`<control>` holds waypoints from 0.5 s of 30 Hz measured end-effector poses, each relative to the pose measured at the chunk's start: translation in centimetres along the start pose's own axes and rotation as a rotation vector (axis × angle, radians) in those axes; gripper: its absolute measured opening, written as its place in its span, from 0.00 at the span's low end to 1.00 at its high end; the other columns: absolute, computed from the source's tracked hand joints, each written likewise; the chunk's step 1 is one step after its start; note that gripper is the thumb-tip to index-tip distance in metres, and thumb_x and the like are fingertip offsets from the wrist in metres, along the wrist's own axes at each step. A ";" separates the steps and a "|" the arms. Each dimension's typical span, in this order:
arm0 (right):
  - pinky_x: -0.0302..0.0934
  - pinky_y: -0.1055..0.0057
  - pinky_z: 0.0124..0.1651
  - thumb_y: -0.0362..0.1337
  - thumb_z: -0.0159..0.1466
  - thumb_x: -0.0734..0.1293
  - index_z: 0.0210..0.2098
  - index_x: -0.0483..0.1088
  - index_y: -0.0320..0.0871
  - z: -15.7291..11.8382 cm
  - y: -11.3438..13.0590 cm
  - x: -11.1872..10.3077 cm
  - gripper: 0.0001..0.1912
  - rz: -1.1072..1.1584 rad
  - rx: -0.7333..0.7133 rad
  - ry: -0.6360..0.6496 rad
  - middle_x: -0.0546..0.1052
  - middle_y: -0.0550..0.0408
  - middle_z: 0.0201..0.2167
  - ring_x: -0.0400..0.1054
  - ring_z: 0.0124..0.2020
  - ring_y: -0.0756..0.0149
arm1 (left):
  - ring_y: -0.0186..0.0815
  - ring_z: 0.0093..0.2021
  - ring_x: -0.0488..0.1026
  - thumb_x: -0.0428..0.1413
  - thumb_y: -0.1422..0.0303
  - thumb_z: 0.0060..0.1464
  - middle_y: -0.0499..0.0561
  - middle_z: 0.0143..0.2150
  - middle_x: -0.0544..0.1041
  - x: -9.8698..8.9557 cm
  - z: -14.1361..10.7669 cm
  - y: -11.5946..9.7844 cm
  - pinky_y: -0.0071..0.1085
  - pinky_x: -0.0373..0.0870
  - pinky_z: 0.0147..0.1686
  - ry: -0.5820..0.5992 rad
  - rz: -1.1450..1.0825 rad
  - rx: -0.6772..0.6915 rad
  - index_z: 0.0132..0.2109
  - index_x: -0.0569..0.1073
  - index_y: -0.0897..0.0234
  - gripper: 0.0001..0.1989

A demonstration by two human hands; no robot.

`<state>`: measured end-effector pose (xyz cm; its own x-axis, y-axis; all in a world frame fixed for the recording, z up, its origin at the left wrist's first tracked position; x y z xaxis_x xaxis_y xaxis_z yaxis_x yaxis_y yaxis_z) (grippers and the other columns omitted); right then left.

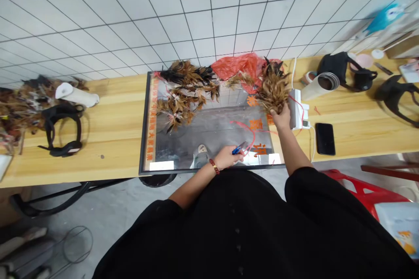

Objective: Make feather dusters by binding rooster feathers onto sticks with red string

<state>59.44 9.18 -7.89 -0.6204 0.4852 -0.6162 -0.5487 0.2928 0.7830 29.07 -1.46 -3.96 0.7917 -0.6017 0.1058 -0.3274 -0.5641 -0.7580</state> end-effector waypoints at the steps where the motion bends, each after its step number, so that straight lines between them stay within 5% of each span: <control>1: 0.47 0.40 0.65 0.40 0.54 0.67 0.62 0.58 0.32 -0.9 1.7 0.0 0.39 -0.049 -0.046 0.014 0.65 0.33 0.59 0.57 0.63 0.44 | 0.23 0.16 0.61 0.61 0.69 0.47 0.47 0.26 0.76 -0.2 -0.3 0.1 0.24 0.58 0.19 0.013 -0.020 -0.010 0.34 0.73 0.68 0.08; 3: 0.43 0.44 0.68 0.39 0.57 0.65 0.64 0.57 0.36 -4.5 6.9 0.5 0.36 -0.057 -0.272 0.142 0.62 0.36 0.63 0.50 0.67 0.47 | 0.23 0.16 0.61 0.63 0.66 0.45 0.48 0.25 0.75 -0.6 -1.0 -0.3 0.23 0.56 0.18 0.080 -0.050 0.004 0.34 0.73 0.69 0.11; 5: 0.44 0.47 0.68 0.38 0.61 0.61 0.63 0.60 0.42 -10.6 11.9 1.8 0.30 0.049 -0.523 0.466 0.66 0.43 0.61 0.53 0.66 0.52 | 0.26 0.19 0.65 0.64 0.64 0.44 0.49 0.26 0.75 -1.0 -1.5 -0.9 0.23 0.58 0.19 0.165 -0.063 0.040 0.33 0.73 0.69 0.14; 7: 0.50 0.50 0.66 0.36 0.64 0.60 0.56 0.68 0.45 -17.1 14.2 2.4 0.21 0.148 -0.613 0.850 0.74 0.48 0.51 0.64 0.57 0.57 | 0.28 0.22 0.68 0.64 0.60 0.44 0.50 0.26 0.76 -2.0 -1.6 -1.4 0.24 0.62 0.22 0.191 -0.052 0.071 0.34 0.73 0.69 0.16; 10: 0.65 0.62 0.49 0.37 0.68 0.56 0.41 0.74 0.43 -22.4 11.6 0.7 0.16 0.228 -0.363 1.135 0.76 0.53 0.33 0.70 0.36 0.65 | 0.32 0.29 0.74 0.65 0.61 0.43 0.51 0.30 0.78 -4.5 -0.7 -1.5 0.28 0.69 0.32 0.056 0.032 0.135 0.36 0.76 0.68 0.16; 13: 0.66 0.66 0.42 0.38 0.67 0.56 0.37 0.74 0.42 -21.7 5.2 -2.9 0.16 0.092 -0.072 1.021 0.76 0.52 0.32 0.70 0.34 0.64 | 0.35 0.38 0.75 0.64 0.60 0.46 0.51 0.36 0.79 -7.5 0.7 -0.8 0.31 0.70 0.42 -0.208 0.117 0.166 0.39 0.77 0.65 0.15; 15: 0.66 0.64 0.45 0.37 0.63 0.60 0.39 0.75 0.42 -19.6 1.6 -4.9 0.12 -0.109 -0.001 0.932 0.77 0.50 0.34 0.71 0.37 0.61 | 0.36 0.39 0.75 0.57 0.57 0.54 0.50 0.35 0.78 -8.9 1.4 0.0 0.32 0.70 0.42 -0.356 0.205 0.141 0.40 0.76 0.64 0.15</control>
<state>50.60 -8.85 -5.28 -0.7639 -0.4011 -0.5056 -0.6305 0.2967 0.7172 22.71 4.66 -5.83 0.8542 -0.4465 -0.2664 -0.4427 -0.3557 -0.8231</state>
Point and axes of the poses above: each hand's wrist, its own z-axis towards the middle knuckle, its own x-axis out of the palm, y = z × x, the point moved 8 cm from there along z, towards the middle knuckle
